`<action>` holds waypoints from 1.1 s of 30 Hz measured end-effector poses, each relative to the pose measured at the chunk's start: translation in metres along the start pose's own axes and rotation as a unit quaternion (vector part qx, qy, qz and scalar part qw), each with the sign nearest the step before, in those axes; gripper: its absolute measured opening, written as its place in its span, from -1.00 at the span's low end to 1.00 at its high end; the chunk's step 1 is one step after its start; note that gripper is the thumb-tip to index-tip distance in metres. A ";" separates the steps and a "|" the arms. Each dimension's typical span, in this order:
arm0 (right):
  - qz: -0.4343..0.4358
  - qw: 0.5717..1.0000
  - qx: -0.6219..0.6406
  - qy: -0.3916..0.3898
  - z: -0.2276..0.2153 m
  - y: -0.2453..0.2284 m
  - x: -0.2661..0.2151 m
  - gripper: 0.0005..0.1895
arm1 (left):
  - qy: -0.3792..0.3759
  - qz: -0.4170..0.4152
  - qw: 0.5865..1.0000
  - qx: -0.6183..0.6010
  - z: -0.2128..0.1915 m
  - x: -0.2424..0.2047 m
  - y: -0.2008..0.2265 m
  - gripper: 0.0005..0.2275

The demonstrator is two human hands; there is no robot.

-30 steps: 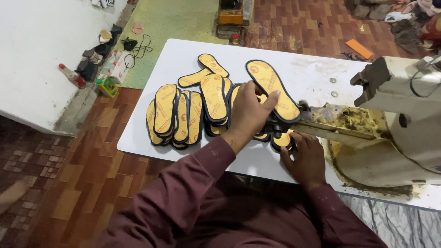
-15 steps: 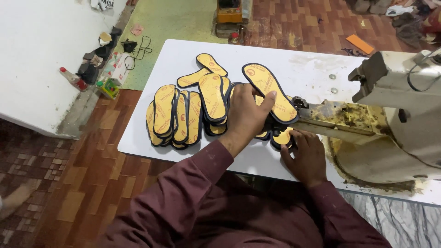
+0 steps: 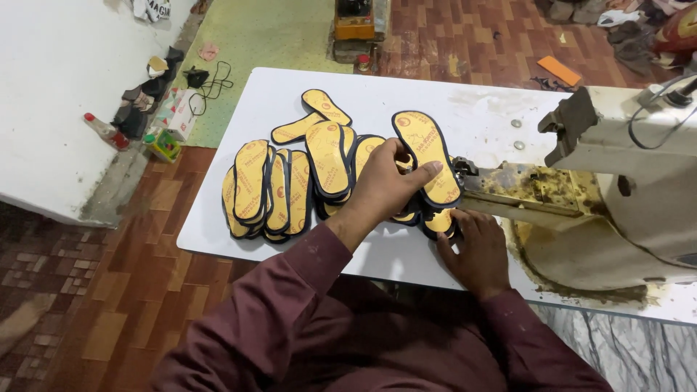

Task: Feeding shoe soles into an industrial machine for stitching or edge processing.

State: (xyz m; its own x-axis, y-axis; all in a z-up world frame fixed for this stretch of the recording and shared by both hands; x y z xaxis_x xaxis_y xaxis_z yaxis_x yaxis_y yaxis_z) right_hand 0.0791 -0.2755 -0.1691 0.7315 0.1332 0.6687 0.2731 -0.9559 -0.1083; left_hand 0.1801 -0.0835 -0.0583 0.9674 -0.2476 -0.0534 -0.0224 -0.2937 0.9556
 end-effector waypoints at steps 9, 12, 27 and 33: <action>0.002 1.000 0.009 0.006 0.003 0.002 0.000 -0.51 | -0.009 0.053 0.998 -0.026 0.010 0.016 -0.001 -0.63; 0.009 1.000 0.002 0.004 0.002 0.000 0.001 -0.49 | -0.004 0.076 0.997 0.001 0.003 0.014 0.013 -0.67; -0.021 1.000 0.013 0.016 0.000 -0.006 0.003 -0.47 | 0.109 0.003 0.992 0.068 -0.008 -0.018 0.011 -0.49; -0.011 1.000 0.023 0.002 0.001 -0.007 0.002 -0.50 | 0.107 -0.048 0.992 0.050 -0.002 -0.024 0.008 -0.37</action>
State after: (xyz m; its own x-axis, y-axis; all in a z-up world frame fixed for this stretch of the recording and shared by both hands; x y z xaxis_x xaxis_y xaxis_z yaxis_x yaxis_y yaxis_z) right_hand 0.0788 -0.2687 -0.1677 0.7223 0.1538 0.6743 0.3178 -0.9398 -0.1260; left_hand 0.1570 -0.0778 -0.0491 0.9974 -0.0155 -0.0700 0.0580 -0.3992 0.9150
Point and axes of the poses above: each hand's wrist, its own x-axis towards the middle knuckle, its own z-axis out of the palm, y = z × x, the point moved 8 cm from there along x, towards the middle knuckle, and after that the axes turned 1 degree about -x, right-handed, at the moved point
